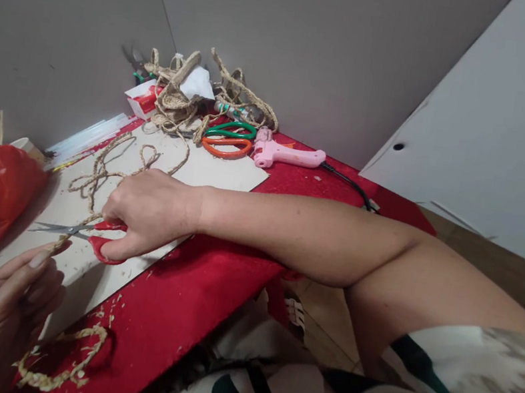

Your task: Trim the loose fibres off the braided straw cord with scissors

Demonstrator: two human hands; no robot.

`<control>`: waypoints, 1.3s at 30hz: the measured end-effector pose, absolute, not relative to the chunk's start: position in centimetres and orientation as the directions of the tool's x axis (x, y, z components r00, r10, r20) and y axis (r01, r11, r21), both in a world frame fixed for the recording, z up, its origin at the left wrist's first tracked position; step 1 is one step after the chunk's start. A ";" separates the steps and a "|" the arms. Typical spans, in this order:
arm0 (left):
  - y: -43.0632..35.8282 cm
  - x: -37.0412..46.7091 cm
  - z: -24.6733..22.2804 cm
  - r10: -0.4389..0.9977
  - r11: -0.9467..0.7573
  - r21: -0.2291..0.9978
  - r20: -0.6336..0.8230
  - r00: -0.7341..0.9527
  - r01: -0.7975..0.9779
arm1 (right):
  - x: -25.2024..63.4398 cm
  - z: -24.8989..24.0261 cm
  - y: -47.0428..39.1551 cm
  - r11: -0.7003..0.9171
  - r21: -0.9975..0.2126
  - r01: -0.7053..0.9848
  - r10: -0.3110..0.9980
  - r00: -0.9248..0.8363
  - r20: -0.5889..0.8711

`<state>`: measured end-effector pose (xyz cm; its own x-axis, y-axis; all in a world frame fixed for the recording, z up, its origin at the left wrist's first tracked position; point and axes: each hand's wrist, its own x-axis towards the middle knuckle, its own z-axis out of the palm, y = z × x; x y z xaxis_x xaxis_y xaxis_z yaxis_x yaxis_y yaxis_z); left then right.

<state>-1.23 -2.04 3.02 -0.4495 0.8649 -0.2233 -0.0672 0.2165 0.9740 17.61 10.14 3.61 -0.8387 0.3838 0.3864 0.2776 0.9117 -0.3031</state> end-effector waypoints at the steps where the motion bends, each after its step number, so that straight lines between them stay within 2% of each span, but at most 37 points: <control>1: -2.0 -1.3 3.0 0.863 0.214 0.975 -0.217 -0.456 -0.060 | 17.6 3.6 10.0 0.906 -0.299 0.299 0.399 -0.839 0.370; 8: -2.0 -1.4 2.9 0.843 0.191 0.980 -0.194 -0.502 -0.058 | 17.6 3.6 9.8 0.910 -0.211 0.358 0.408 -0.864 0.294; 16: -2.0 -1.7 2.8 0.838 0.226 0.972 -0.231 -0.494 -0.070 | 17.5 3.3 9.8 0.934 -0.094 0.345 0.356 -0.880 0.313; 30: -1.7 -2.6 2.9 0.902 0.243 0.965 -0.262 -0.343 -0.097 | 17.6 3.3 9.9 0.943 -0.211 0.257 0.310 -0.907 0.284; 39: -1.5 -2.7 2.9 0.894 0.260 0.951 -0.303 -0.330 -0.166 | 17.5 2.8 9.9 0.956 -0.205 0.211 0.269 -0.908 0.320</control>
<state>-2.70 -1.47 2.87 -0.3297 0.8943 -0.3027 -0.1665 0.2605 0.9510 17.51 9.91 2.84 -0.9082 0.2695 0.3202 0.2112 0.9556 -0.2053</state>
